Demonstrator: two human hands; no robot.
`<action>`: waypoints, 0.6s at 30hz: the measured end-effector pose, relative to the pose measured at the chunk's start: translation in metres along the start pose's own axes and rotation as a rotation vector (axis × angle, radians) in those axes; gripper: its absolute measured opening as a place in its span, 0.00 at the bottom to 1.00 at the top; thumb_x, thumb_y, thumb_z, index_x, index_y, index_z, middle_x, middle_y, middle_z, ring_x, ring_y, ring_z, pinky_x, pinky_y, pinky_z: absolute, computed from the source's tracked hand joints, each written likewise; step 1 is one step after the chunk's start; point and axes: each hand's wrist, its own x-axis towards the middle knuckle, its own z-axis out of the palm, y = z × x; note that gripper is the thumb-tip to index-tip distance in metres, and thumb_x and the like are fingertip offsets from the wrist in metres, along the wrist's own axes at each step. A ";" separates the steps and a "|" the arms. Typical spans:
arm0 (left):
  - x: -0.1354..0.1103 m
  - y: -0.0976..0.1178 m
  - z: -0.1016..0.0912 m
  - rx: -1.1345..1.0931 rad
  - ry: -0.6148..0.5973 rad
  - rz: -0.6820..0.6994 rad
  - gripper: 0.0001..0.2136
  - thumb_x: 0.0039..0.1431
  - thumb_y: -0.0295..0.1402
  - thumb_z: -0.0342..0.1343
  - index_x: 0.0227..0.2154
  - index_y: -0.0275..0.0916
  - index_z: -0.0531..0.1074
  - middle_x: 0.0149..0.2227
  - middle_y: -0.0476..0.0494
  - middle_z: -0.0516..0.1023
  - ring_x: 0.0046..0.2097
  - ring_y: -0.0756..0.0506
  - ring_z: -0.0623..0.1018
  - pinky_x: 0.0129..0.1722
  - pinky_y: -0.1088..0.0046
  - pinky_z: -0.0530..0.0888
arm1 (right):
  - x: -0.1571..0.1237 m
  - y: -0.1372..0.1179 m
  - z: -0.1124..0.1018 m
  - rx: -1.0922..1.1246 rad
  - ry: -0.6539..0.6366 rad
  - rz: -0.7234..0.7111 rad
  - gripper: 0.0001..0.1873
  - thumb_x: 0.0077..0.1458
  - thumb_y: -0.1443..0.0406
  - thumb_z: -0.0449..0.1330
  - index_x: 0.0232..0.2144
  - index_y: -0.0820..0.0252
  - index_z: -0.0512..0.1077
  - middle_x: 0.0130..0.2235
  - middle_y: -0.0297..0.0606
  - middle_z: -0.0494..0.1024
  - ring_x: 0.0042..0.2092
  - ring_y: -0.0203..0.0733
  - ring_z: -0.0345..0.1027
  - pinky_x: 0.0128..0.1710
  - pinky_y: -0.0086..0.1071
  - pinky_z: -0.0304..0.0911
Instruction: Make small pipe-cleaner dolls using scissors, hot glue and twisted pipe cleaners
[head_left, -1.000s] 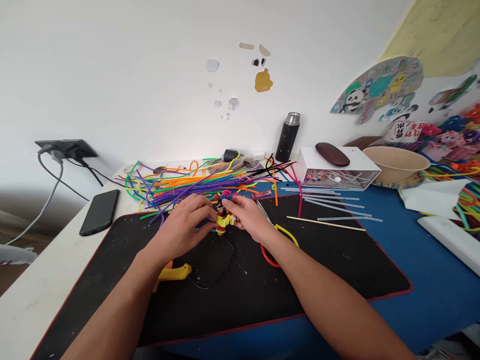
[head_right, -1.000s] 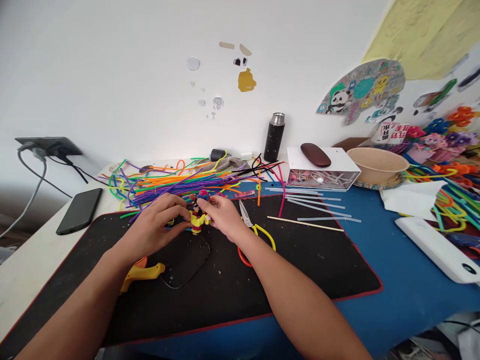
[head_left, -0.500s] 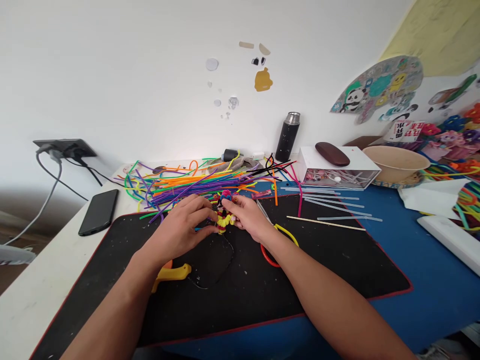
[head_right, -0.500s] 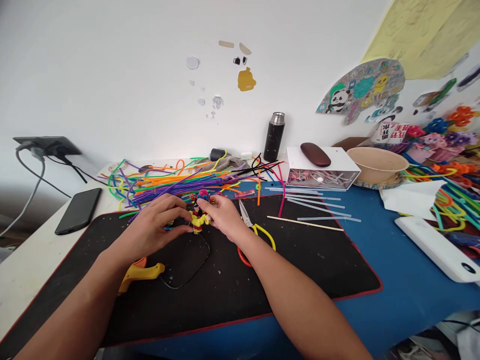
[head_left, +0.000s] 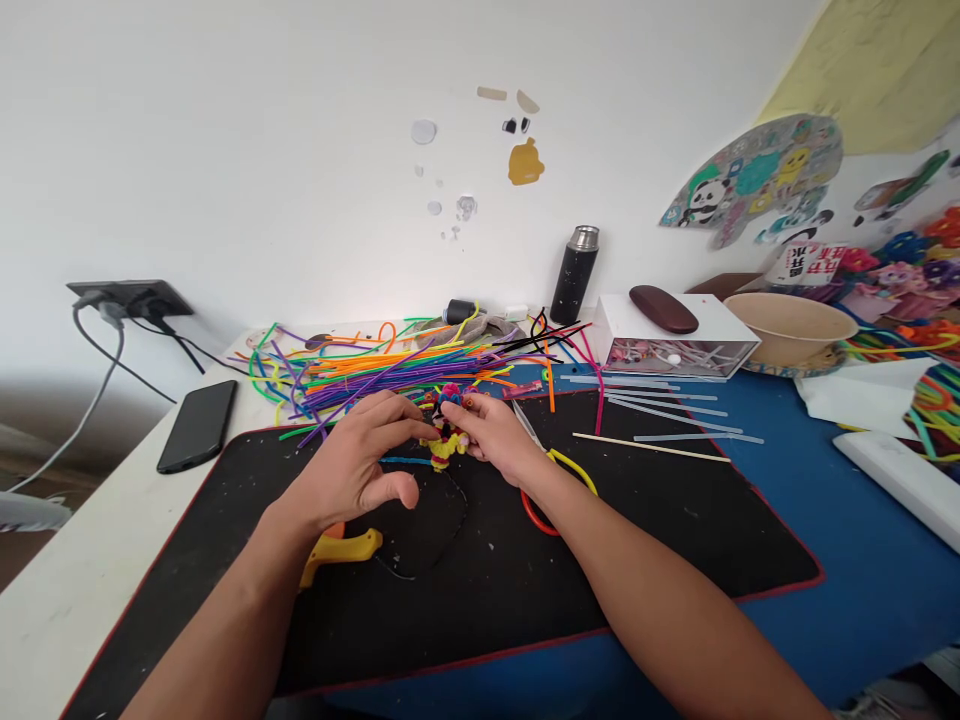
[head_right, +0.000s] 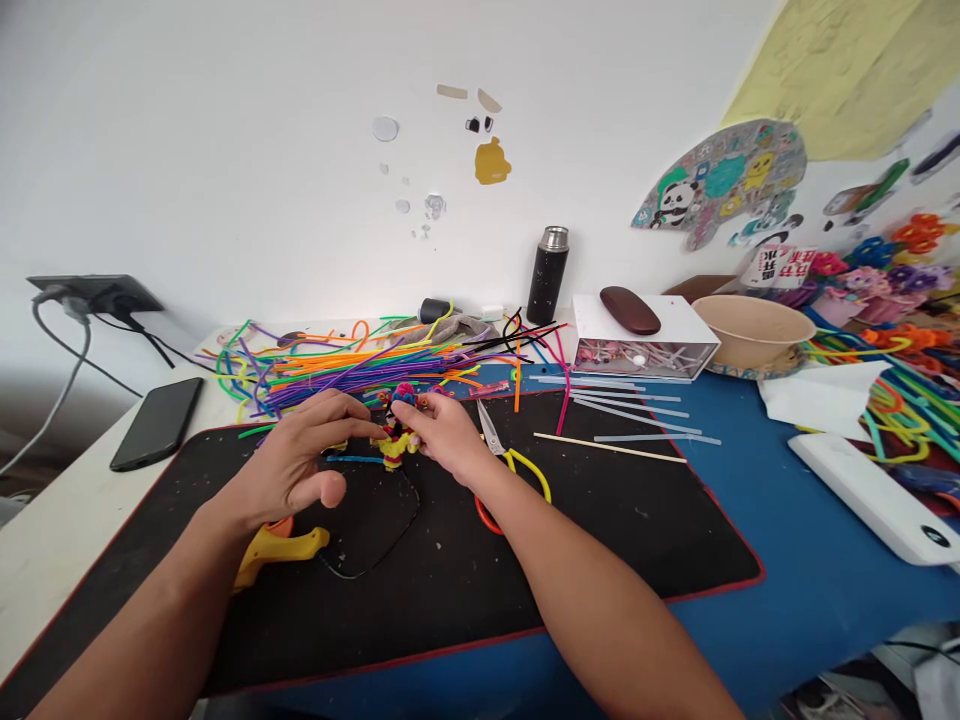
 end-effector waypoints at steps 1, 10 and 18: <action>0.000 0.001 0.000 -0.026 0.018 -0.007 0.38 0.62 0.69 0.41 0.48 0.41 0.82 0.43 0.37 0.79 0.45 0.38 0.77 0.46 0.59 0.73 | 0.000 0.000 0.000 0.002 0.001 0.005 0.26 0.44 0.48 0.77 0.32 0.59 0.72 0.29 0.29 0.74 0.22 0.27 0.58 0.18 0.24 0.46; -0.008 -0.001 0.000 -0.163 0.492 -0.373 0.04 0.66 0.37 0.64 0.36 0.45 0.82 0.36 0.48 0.86 0.38 0.43 0.83 0.42 0.65 0.79 | 0.000 -0.001 0.000 0.018 0.012 0.017 0.27 0.43 0.48 0.77 0.30 0.59 0.70 0.33 0.33 0.77 0.23 0.26 0.58 0.18 0.24 0.46; -0.006 -0.007 -0.012 -0.373 0.641 -0.655 0.05 0.56 0.35 0.69 0.28 0.43 0.80 0.27 0.48 0.84 0.29 0.44 0.82 0.30 0.67 0.80 | 0.003 -0.001 -0.005 0.011 0.029 -0.006 0.28 0.41 0.46 0.77 0.31 0.60 0.72 0.33 0.32 0.76 0.23 0.27 0.58 0.18 0.25 0.44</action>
